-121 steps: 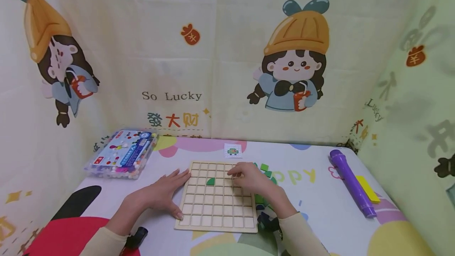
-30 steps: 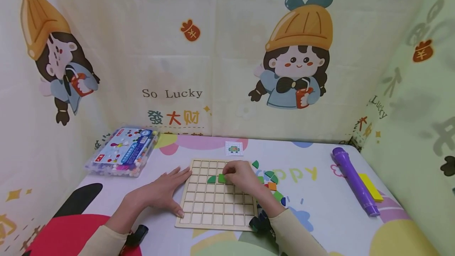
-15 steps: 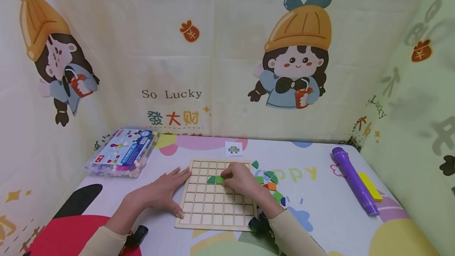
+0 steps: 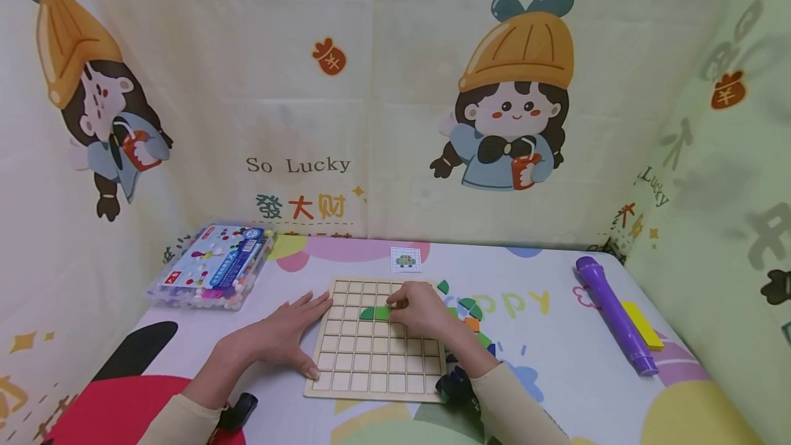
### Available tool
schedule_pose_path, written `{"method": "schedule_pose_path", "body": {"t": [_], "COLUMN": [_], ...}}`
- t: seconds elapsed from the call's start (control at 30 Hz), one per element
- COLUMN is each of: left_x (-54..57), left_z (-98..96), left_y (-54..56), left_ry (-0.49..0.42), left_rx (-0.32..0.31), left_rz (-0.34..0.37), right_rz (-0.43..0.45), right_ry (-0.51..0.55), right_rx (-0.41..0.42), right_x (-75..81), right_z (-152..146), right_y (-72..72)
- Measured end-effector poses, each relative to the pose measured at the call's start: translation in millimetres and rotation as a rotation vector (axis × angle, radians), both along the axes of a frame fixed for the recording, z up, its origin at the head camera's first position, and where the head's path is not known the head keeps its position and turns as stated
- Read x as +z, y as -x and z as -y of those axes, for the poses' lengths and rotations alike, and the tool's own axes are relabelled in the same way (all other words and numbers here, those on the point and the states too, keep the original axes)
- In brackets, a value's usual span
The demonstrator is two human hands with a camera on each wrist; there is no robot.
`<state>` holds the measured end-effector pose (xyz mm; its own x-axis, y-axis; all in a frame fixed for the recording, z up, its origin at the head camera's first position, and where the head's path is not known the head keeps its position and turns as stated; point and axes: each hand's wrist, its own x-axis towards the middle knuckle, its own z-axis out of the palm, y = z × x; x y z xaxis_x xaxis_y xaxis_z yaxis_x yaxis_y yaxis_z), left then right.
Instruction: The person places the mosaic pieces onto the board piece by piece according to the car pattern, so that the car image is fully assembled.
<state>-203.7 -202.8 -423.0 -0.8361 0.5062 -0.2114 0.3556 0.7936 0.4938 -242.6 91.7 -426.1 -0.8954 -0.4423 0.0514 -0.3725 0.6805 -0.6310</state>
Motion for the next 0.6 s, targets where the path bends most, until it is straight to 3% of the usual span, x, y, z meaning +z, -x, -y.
{"method": "schedule_pose_path", "body": {"t": [0.17,0.6], "left_x": [-2.2,-3.3], "left_z": [0.8,-0.1], "left_y": [0.8,0.4], "left_ry": [0.006,0.009], "left_rx": [-0.001,0.003], "left_rz": [-0.006,-0.005], "right_rz": [0.007,0.04], "right_ry": [0.021,0.056], "right_rx": [-0.034,-0.294], "right_x": [6.4,6.8], "right_z": [-14,-58], "right_y": [5.6,28.1]}}
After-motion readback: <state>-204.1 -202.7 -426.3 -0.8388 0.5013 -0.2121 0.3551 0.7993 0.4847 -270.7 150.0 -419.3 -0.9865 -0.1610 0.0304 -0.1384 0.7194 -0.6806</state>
